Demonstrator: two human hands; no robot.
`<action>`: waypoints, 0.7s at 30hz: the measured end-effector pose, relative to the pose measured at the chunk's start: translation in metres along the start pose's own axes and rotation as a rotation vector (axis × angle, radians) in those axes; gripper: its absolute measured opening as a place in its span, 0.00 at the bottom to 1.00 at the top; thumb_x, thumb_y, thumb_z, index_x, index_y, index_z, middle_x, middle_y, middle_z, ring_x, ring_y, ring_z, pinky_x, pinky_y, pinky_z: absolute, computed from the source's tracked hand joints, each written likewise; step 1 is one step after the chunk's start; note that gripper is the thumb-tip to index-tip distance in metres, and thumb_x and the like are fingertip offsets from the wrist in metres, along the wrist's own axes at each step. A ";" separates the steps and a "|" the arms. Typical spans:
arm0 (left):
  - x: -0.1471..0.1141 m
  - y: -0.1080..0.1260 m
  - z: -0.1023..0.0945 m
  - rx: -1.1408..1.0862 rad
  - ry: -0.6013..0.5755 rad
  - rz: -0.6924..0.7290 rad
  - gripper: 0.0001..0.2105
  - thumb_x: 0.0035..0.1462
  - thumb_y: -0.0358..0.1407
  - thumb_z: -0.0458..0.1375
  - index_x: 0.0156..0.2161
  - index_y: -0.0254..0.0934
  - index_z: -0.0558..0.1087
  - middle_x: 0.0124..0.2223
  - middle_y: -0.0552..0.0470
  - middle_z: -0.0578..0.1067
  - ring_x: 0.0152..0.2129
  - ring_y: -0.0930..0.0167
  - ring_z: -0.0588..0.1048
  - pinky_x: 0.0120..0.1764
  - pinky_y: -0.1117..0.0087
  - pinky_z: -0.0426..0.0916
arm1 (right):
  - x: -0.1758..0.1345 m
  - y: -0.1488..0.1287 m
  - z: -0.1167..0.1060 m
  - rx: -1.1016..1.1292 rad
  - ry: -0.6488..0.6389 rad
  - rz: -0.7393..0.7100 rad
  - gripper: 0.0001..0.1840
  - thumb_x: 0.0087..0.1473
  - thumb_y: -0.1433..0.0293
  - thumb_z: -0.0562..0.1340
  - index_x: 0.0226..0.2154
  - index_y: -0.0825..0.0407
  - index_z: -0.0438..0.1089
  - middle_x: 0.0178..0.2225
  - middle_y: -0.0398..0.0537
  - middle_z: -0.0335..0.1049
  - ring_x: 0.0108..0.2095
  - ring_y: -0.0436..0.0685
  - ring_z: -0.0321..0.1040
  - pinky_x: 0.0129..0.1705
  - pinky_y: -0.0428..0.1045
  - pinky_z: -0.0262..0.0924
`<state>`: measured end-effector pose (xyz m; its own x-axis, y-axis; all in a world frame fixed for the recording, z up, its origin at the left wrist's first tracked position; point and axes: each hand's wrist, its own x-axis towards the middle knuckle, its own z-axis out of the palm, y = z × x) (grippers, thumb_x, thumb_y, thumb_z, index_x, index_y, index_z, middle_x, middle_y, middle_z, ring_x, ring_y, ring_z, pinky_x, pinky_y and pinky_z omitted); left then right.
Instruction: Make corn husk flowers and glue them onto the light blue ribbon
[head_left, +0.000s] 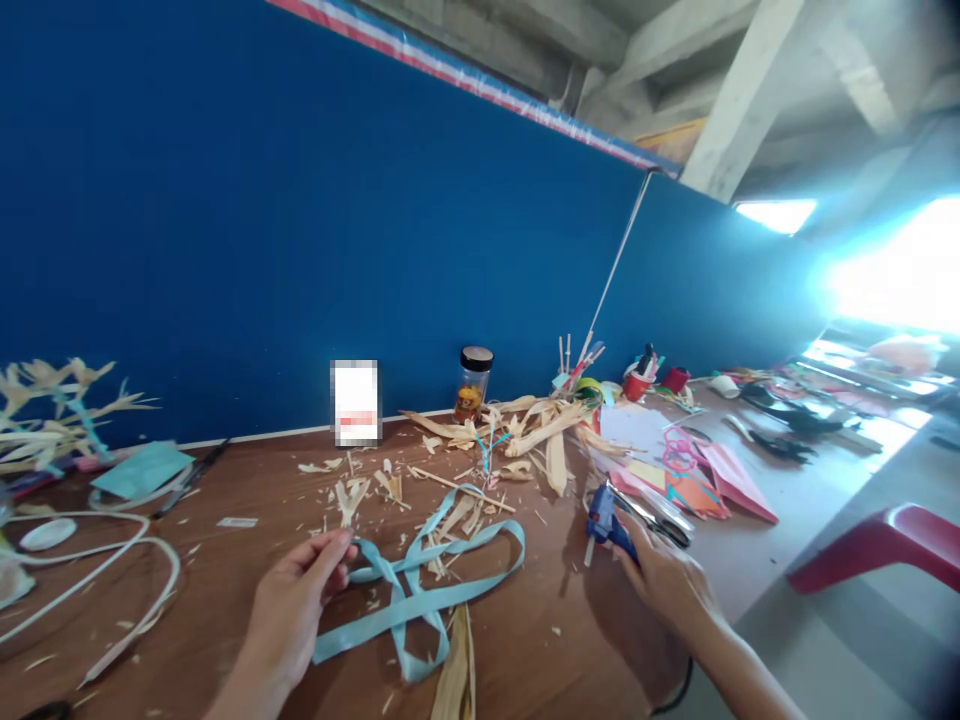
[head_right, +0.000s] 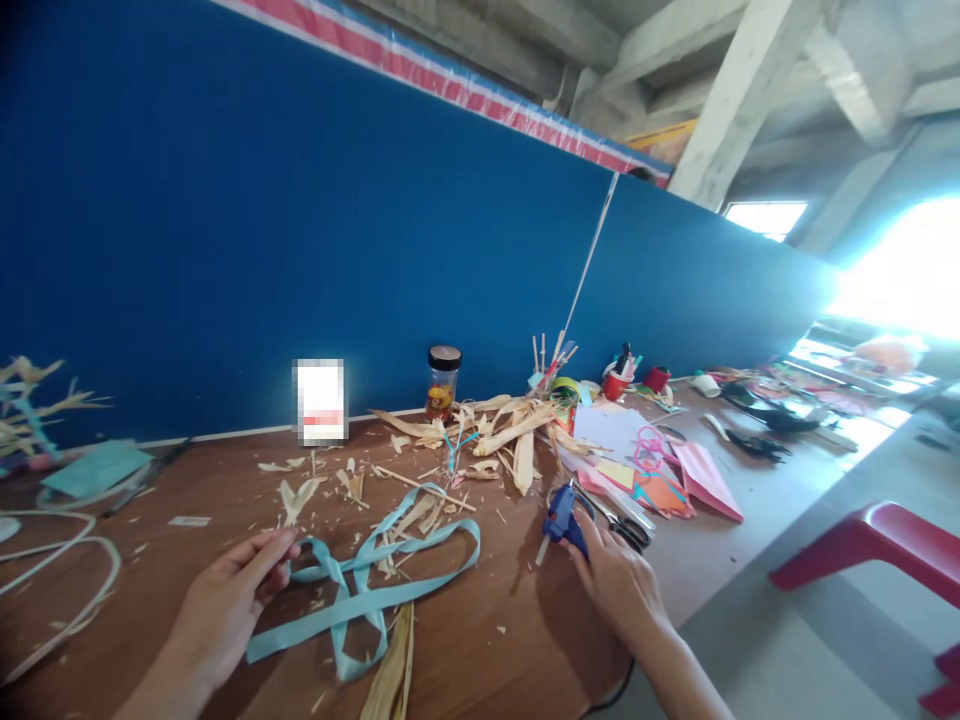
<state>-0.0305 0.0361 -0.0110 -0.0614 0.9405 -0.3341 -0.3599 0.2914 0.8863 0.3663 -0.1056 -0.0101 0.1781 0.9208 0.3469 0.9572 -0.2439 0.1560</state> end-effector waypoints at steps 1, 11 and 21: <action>0.000 0.000 0.000 0.005 -0.002 0.006 0.15 0.32 0.37 0.67 0.29 0.33 0.73 0.22 0.56 0.72 0.17 0.80 0.65 0.20 0.81 0.63 | 0.000 0.001 0.000 0.002 -0.018 -0.006 0.24 0.56 0.63 0.49 0.54 0.52 0.53 0.38 0.53 0.71 0.36 0.61 0.69 0.33 0.52 0.63; -0.001 0.001 0.000 0.010 0.006 0.022 0.14 0.31 0.38 0.67 0.28 0.34 0.74 0.22 0.57 0.72 0.17 0.80 0.65 0.21 0.81 0.63 | -0.008 -0.001 -0.006 -0.001 -0.107 -0.006 0.26 0.54 0.58 0.50 0.53 0.49 0.56 0.44 0.55 0.68 0.43 0.63 0.66 0.37 0.54 0.62; -0.007 -0.002 0.003 0.020 -0.092 0.117 0.12 0.37 0.40 0.64 0.27 0.33 0.72 0.20 0.57 0.71 0.15 0.80 0.63 0.20 0.79 0.59 | 0.017 -0.070 -0.075 0.334 0.031 -0.024 0.18 0.51 0.59 0.54 0.44 0.45 0.65 0.34 0.49 0.72 0.29 0.59 0.70 0.26 0.50 0.61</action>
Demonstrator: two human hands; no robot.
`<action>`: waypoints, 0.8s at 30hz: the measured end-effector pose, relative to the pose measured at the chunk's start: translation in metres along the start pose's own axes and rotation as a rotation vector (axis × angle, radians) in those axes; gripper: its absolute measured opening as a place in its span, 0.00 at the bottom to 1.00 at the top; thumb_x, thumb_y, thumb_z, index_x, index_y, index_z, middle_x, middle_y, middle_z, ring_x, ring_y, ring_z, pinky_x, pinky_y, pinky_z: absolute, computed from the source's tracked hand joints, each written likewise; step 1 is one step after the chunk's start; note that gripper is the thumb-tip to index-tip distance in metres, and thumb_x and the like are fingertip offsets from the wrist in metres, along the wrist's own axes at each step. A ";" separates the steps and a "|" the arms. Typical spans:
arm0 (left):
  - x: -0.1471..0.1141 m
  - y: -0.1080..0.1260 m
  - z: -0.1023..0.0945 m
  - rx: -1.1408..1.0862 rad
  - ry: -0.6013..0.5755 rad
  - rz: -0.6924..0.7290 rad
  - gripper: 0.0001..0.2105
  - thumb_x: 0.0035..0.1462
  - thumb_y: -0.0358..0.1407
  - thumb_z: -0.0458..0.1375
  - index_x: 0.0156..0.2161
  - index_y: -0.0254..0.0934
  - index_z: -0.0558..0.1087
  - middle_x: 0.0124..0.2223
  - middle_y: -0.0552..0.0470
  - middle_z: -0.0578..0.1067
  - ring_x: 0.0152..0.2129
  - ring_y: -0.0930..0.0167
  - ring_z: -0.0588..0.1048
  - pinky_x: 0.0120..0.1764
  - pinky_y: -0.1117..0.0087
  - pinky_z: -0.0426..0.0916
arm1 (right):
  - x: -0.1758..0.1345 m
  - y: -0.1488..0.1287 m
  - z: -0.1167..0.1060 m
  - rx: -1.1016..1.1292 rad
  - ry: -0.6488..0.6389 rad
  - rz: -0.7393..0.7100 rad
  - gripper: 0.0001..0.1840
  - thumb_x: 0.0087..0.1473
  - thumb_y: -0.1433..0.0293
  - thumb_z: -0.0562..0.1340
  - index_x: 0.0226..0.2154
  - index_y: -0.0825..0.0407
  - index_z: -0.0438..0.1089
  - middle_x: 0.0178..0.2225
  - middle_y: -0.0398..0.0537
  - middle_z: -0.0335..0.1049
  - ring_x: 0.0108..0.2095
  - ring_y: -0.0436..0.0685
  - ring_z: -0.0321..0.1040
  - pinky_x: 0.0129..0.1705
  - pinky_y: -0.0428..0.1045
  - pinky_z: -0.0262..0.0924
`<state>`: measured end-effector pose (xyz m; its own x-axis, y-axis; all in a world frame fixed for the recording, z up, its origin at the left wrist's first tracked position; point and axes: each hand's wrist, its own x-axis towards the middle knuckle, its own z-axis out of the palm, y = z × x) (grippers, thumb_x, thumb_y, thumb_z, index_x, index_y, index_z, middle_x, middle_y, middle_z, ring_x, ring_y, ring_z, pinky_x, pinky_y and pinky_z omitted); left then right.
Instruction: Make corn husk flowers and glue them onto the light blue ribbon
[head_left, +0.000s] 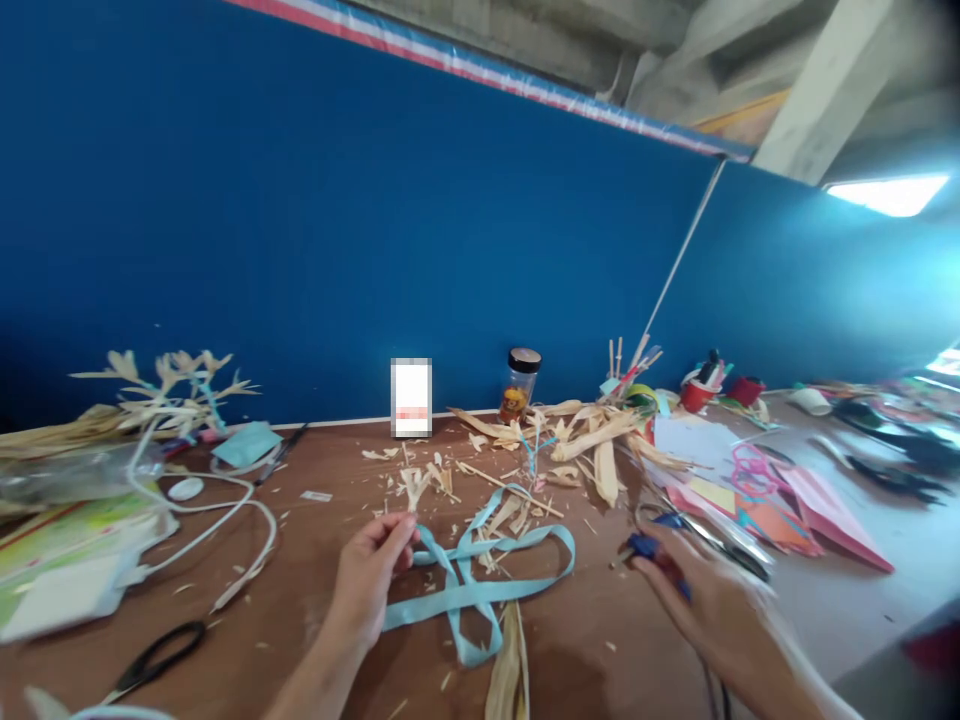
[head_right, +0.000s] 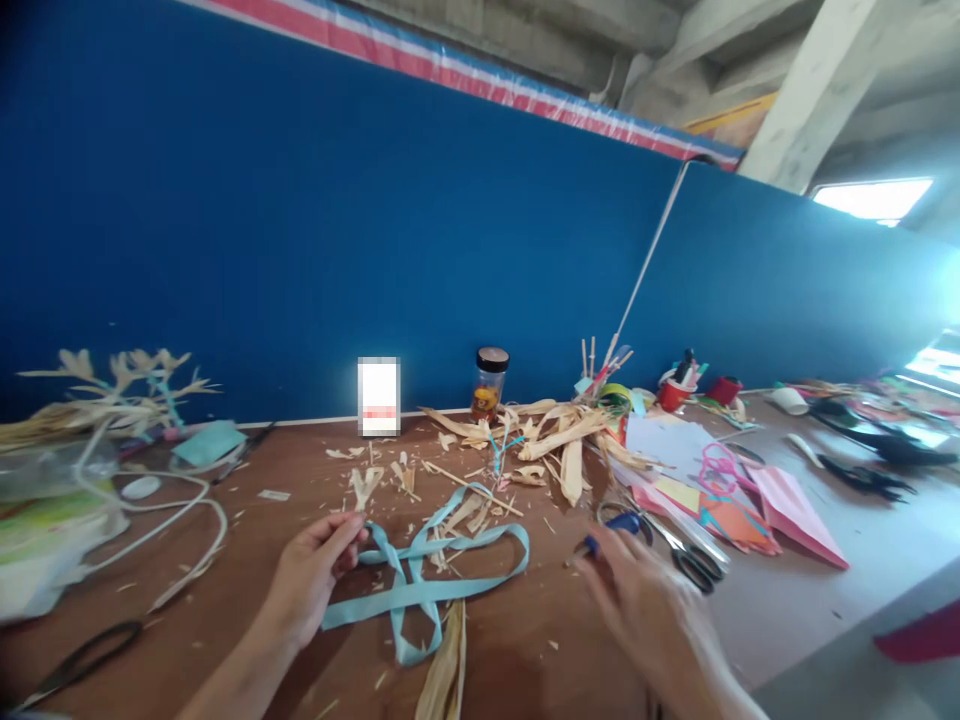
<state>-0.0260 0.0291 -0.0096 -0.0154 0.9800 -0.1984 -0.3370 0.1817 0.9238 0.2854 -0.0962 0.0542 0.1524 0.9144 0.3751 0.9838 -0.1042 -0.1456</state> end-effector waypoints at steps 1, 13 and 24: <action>-0.001 0.000 0.001 0.009 -0.015 0.007 0.12 0.38 0.40 0.63 0.27 0.33 0.72 0.21 0.57 0.71 0.15 0.80 0.63 0.21 0.79 0.59 | 0.005 -0.025 -0.002 0.175 -0.031 -0.070 0.15 0.51 0.61 0.54 0.42 0.45 0.66 0.32 0.48 0.72 0.29 0.57 0.69 0.29 0.50 0.62; -0.012 0.007 0.008 -0.037 -0.101 -0.012 0.11 0.40 0.39 0.63 0.26 0.33 0.71 0.21 0.57 0.69 0.15 0.81 0.61 0.20 0.79 0.56 | 0.071 -0.183 0.093 1.415 -0.467 0.173 0.12 0.49 0.63 0.58 0.31 0.54 0.69 0.21 0.42 0.66 0.21 0.49 0.61 0.23 0.43 0.54; -0.015 0.007 0.013 0.079 -0.099 -0.032 0.11 0.41 0.40 0.62 0.23 0.33 0.70 0.19 0.55 0.70 0.14 0.80 0.60 0.20 0.78 0.54 | 0.077 -0.170 0.094 1.494 -0.501 0.080 0.11 0.48 0.63 0.59 0.26 0.55 0.67 0.19 0.37 0.57 0.20 0.45 0.50 0.23 0.42 0.48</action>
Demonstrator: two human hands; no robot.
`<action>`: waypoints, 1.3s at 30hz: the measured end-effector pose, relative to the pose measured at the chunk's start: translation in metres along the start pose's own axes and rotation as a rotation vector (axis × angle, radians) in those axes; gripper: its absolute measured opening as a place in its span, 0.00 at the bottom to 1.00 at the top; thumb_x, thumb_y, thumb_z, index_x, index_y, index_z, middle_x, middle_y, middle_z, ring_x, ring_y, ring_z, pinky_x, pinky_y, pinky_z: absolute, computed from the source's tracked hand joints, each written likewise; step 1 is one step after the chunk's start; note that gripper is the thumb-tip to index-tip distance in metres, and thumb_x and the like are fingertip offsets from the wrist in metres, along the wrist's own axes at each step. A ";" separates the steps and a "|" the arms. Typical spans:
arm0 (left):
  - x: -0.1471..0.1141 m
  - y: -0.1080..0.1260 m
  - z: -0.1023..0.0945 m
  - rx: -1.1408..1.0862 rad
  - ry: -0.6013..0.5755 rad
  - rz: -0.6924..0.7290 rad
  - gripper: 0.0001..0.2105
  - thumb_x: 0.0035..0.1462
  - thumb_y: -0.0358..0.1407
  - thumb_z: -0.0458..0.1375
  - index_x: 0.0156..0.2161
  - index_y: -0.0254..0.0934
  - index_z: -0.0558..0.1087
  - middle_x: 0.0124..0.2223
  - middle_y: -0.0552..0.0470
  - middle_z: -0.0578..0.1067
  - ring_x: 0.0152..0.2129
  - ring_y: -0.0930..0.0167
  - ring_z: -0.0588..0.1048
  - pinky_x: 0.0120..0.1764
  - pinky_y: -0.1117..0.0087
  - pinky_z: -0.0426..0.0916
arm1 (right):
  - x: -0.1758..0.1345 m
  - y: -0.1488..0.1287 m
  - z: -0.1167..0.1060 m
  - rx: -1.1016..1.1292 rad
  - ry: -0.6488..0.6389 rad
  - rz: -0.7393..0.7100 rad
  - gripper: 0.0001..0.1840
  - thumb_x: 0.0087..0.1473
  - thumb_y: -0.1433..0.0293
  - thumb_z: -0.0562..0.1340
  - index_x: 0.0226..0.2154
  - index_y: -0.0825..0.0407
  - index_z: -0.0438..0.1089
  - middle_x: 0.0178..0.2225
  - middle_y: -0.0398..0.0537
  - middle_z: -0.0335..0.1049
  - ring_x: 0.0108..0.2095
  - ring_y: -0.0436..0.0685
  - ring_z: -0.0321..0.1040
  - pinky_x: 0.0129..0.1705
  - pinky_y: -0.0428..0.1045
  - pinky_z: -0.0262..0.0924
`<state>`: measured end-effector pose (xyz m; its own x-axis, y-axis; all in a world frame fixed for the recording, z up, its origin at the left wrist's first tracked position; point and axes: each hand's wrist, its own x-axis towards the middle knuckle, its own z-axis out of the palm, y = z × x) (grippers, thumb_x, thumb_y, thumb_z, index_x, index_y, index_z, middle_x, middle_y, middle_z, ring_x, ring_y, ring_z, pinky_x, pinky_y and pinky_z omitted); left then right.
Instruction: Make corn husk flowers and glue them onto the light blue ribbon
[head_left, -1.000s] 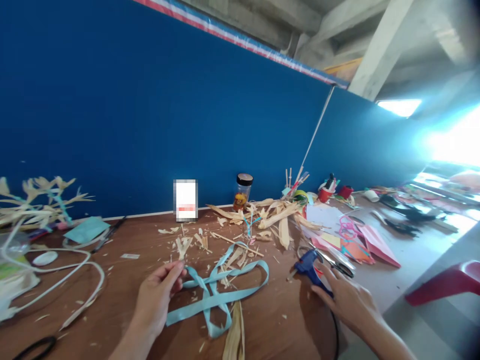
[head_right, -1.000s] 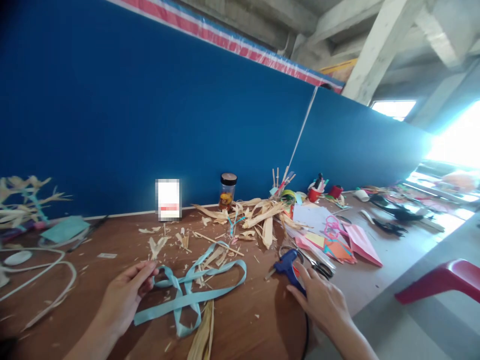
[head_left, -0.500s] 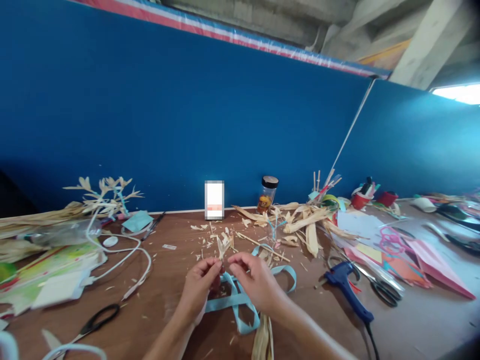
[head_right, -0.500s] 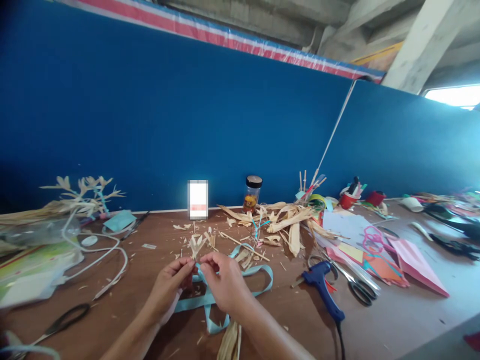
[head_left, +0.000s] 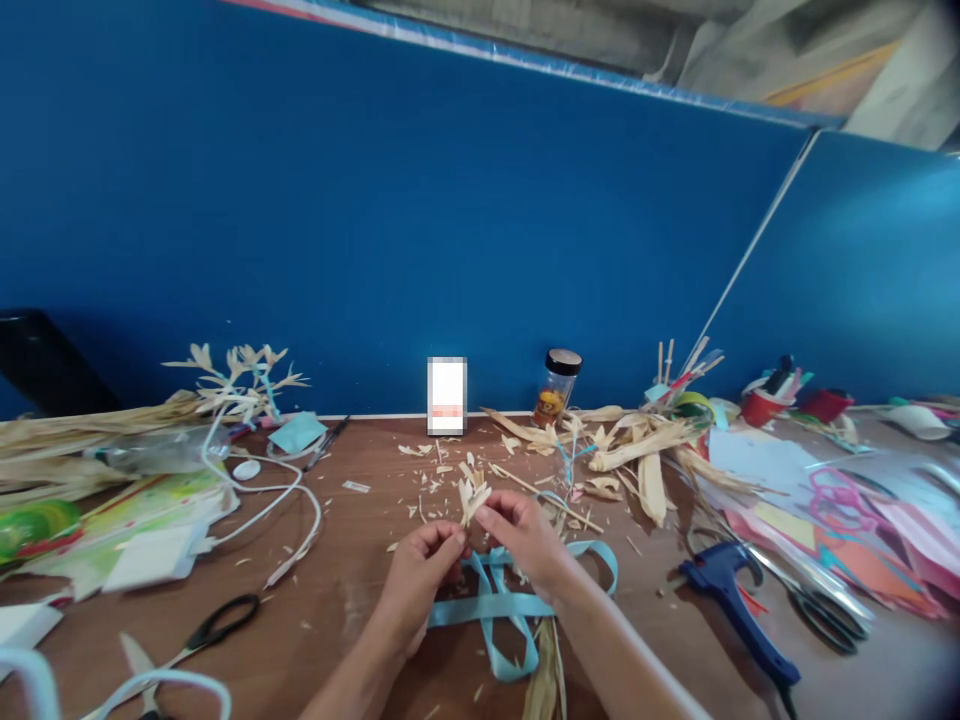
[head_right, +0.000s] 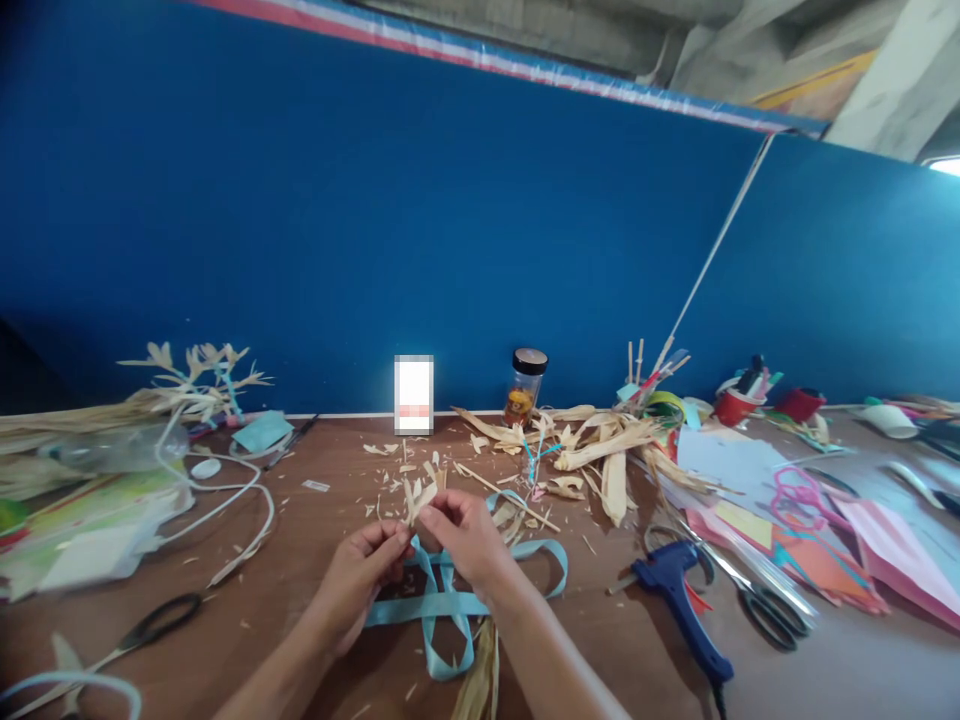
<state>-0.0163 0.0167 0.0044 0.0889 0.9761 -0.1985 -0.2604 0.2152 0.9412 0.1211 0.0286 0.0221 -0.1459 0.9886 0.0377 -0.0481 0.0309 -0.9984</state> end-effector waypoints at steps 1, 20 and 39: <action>0.000 0.001 0.001 0.011 0.005 0.005 0.11 0.40 0.40 0.62 0.22 0.33 0.70 0.19 0.55 0.69 0.14 0.79 0.60 0.20 0.78 0.54 | 0.000 0.001 -0.001 -0.018 -0.005 -0.008 0.12 0.48 0.63 0.59 0.25 0.55 0.67 0.19 0.37 0.57 0.20 0.45 0.50 0.23 0.42 0.48; 0.003 -0.004 -0.007 -0.109 -0.146 -0.140 0.10 0.44 0.39 0.61 0.28 0.34 0.71 0.24 0.56 0.69 0.20 0.79 0.66 0.25 0.78 0.65 | -0.008 0.008 0.000 -0.007 -0.030 0.020 0.13 0.48 0.65 0.59 0.20 0.55 0.62 0.18 0.37 0.55 0.21 0.46 0.50 0.24 0.43 0.46; 0.007 -0.006 -0.013 -0.108 -0.217 -0.163 0.10 0.44 0.39 0.62 0.26 0.31 0.71 0.24 0.53 0.70 0.18 0.80 0.65 0.25 0.78 0.63 | -0.006 0.015 0.001 -0.077 0.005 -0.009 0.11 0.47 0.67 0.60 0.19 0.55 0.62 0.17 0.38 0.58 0.20 0.46 0.51 0.24 0.43 0.47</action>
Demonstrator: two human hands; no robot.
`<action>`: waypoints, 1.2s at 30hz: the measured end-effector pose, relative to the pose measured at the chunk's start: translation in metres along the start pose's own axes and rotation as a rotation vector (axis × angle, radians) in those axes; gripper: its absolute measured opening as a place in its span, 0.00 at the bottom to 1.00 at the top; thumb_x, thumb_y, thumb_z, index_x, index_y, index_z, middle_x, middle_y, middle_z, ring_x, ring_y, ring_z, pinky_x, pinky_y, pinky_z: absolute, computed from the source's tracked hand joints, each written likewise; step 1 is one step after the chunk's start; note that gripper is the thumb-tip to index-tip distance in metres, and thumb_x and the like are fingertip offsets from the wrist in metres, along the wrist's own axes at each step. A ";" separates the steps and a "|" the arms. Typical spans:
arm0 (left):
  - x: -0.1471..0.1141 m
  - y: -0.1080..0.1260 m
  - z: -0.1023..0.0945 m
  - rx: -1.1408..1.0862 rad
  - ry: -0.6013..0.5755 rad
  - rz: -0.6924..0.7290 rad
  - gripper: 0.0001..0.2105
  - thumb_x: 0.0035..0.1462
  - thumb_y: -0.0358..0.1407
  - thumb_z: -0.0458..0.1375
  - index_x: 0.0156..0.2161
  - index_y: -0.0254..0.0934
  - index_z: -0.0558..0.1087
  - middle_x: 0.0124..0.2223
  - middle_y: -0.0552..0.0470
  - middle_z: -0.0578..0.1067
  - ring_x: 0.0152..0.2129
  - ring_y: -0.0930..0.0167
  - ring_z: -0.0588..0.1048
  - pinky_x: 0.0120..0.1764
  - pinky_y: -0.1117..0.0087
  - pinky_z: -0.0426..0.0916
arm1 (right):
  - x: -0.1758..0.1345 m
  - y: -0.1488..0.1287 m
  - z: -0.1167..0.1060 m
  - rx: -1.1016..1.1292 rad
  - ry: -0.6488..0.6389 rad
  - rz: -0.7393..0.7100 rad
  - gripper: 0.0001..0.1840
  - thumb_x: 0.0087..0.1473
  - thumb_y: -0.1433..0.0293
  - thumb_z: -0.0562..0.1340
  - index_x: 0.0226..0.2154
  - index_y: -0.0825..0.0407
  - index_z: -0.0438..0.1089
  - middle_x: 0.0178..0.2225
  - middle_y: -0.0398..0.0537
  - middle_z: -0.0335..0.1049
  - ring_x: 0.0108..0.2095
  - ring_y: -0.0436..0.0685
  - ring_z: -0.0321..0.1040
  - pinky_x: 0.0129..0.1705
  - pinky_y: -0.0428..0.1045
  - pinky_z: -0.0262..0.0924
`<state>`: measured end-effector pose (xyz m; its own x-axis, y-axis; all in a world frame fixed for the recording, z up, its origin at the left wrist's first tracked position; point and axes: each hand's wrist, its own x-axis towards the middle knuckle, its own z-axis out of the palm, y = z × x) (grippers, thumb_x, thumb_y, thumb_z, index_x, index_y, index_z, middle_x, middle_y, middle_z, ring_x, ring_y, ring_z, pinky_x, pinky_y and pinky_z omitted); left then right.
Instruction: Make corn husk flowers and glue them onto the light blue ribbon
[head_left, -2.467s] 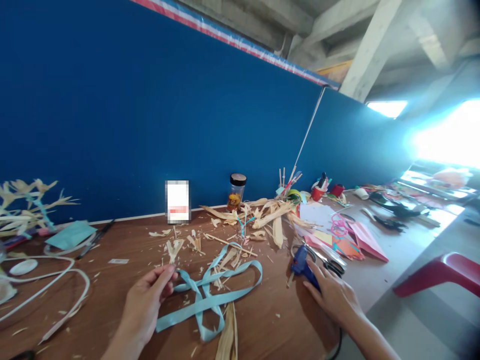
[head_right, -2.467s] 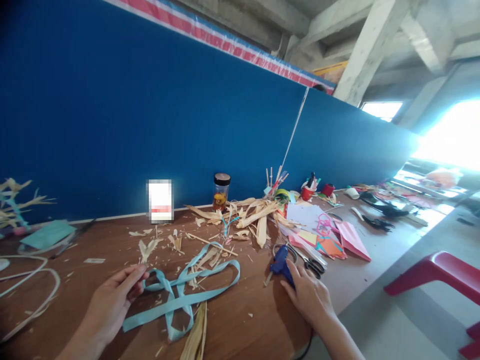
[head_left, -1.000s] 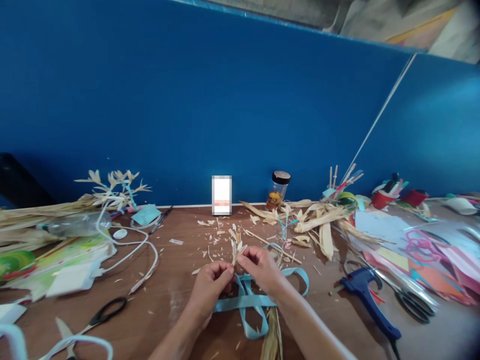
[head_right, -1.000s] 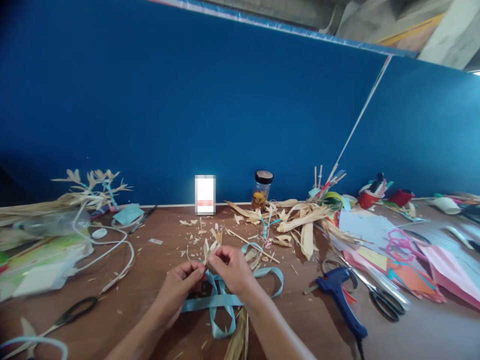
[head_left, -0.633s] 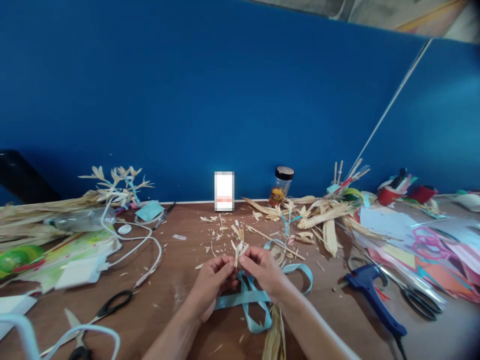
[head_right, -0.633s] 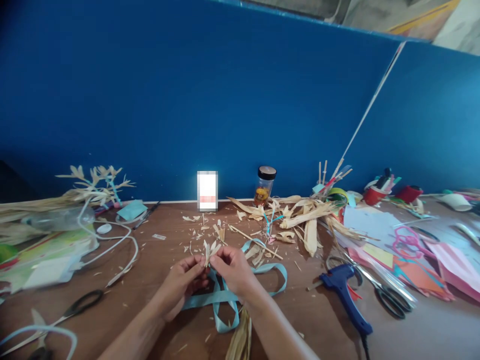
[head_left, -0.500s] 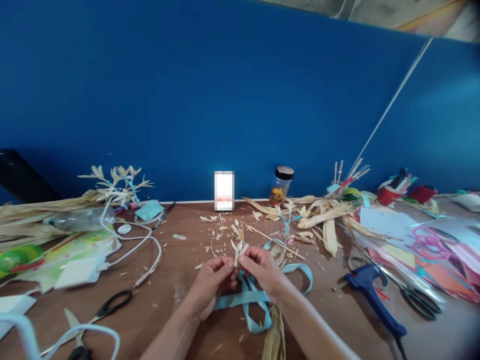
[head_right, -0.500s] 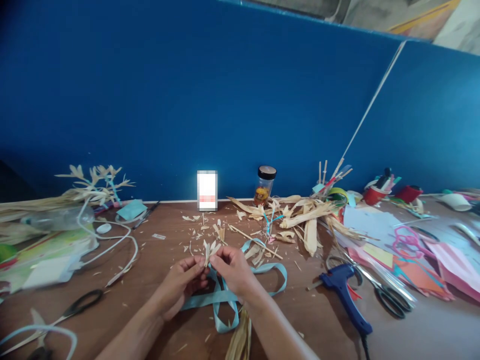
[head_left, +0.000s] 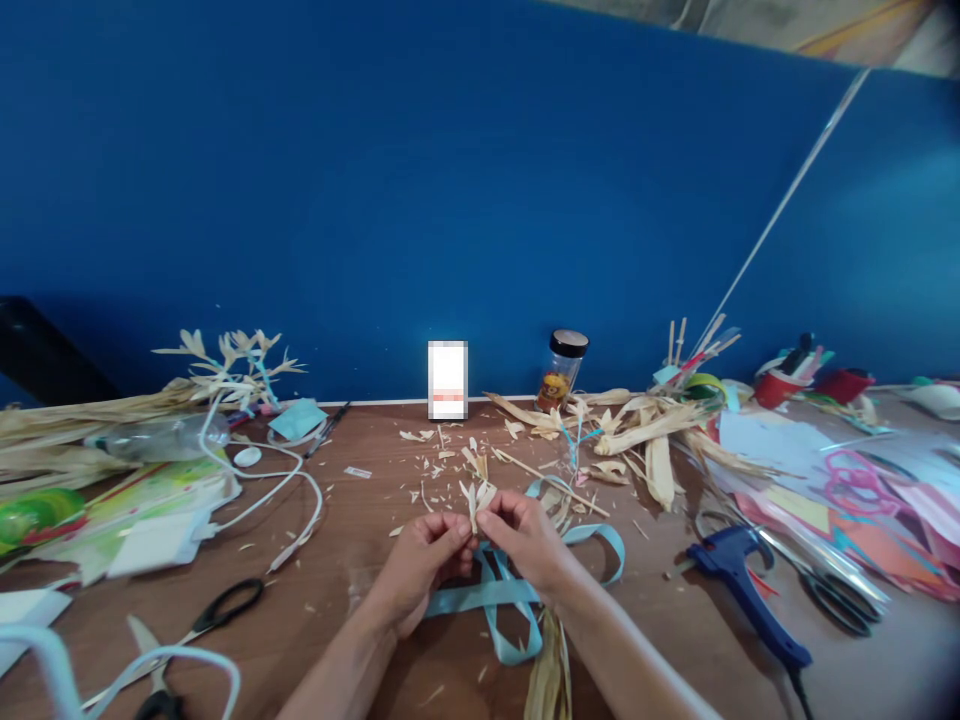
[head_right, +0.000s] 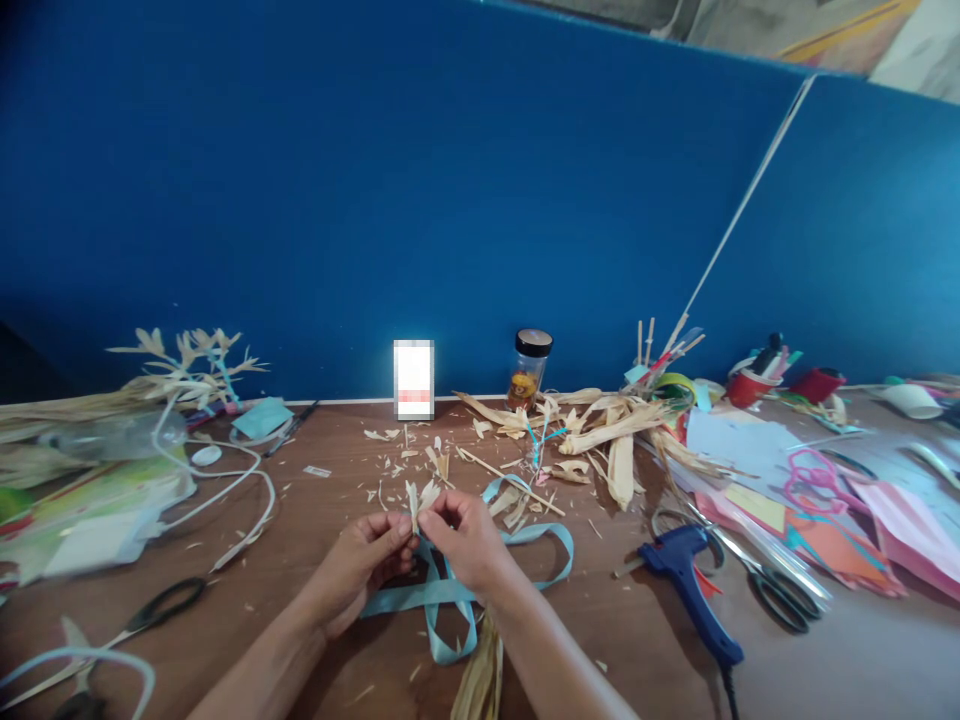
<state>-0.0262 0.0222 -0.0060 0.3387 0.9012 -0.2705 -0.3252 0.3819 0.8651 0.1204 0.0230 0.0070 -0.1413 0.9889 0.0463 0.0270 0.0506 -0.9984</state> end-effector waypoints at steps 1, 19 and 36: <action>0.000 0.001 0.000 0.010 -0.005 0.001 0.10 0.44 0.39 0.62 0.26 0.31 0.71 0.24 0.54 0.70 0.18 0.80 0.65 0.25 0.78 0.63 | 0.000 0.001 0.000 -0.006 0.001 -0.001 0.11 0.47 0.67 0.59 0.19 0.55 0.62 0.18 0.38 0.58 0.21 0.46 0.52 0.24 0.43 0.48; 0.005 -0.008 -0.001 0.421 0.046 0.245 0.10 0.50 0.40 0.54 0.25 0.34 0.66 0.19 0.58 0.63 0.17 0.78 0.60 0.22 0.77 0.57 | 0.000 0.006 -0.001 -0.143 0.056 -0.058 0.08 0.48 0.69 0.58 0.21 0.54 0.60 0.19 0.37 0.55 0.21 0.47 0.51 0.25 0.43 0.50; 0.000 0.003 0.006 0.218 0.162 0.244 0.09 0.47 0.39 0.58 0.26 0.34 0.69 0.21 0.58 0.66 0.19 0.77 0.63 0.25 0.78 0.59 | -0.004 0.003 0.010 0.006 0.055 -0.031 0.06 0.46 0.68 0.60 0.25 0.55 0.65 0.21 0.39 0.61 0.22 0.47 0.56 0.26 0.43 0.52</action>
<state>-0.0214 0.0219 -0.0009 0.1245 0.9878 -0.0936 -0.1774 0.1149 0.9774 0.1111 0.0177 0.0035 -0.0874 0.9931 0.0788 0.0171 0.0806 -0.9966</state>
